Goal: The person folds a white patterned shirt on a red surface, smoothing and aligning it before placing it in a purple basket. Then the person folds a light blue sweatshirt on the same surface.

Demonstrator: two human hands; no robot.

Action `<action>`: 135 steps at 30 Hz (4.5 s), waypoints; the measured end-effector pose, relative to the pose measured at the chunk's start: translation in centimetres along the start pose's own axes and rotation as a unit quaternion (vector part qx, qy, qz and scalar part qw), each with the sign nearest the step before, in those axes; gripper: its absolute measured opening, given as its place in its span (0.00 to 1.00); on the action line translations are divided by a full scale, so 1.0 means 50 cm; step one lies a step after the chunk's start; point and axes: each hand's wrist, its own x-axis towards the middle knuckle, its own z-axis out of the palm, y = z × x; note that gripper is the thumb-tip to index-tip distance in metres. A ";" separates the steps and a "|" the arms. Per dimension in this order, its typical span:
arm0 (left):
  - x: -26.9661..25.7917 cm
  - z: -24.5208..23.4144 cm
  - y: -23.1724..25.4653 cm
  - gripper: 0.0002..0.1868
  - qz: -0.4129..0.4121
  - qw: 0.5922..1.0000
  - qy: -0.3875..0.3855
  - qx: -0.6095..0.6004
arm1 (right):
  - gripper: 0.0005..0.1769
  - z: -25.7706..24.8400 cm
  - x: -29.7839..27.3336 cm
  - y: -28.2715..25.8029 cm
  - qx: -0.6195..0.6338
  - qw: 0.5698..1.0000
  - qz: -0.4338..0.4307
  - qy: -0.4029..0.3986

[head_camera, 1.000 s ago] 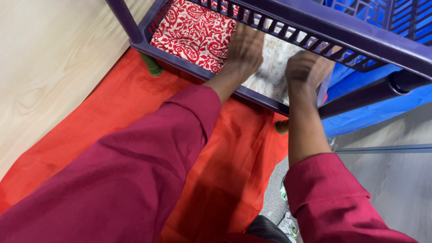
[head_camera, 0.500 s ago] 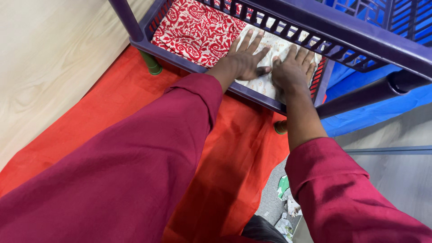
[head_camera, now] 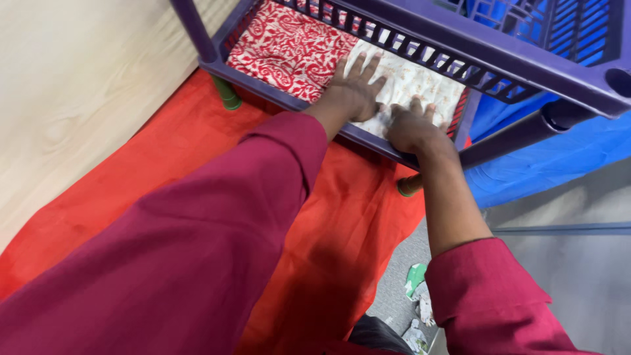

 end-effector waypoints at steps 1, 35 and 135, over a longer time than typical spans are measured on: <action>-0.015 -0.003 0.005 0.37 -0.012 1.000 0.014 -0.023 | 0.36 0.006 -0.002 -0.007 -0.003 1.000 -0.004 0.014; -0.707 0.230 0.018 0.17 -0.308 0.830 0.405 -0.229 | 0.33 0.251 -0.375 -0.251 0.105 0.865 -0.466 0.151; -1.474 0.531 0.003 0.16 -0.592 0.577 0.509 -0.240 | 0.22 0.522 -0.751 -0.586 0.701 0.595 -0.269 -0.286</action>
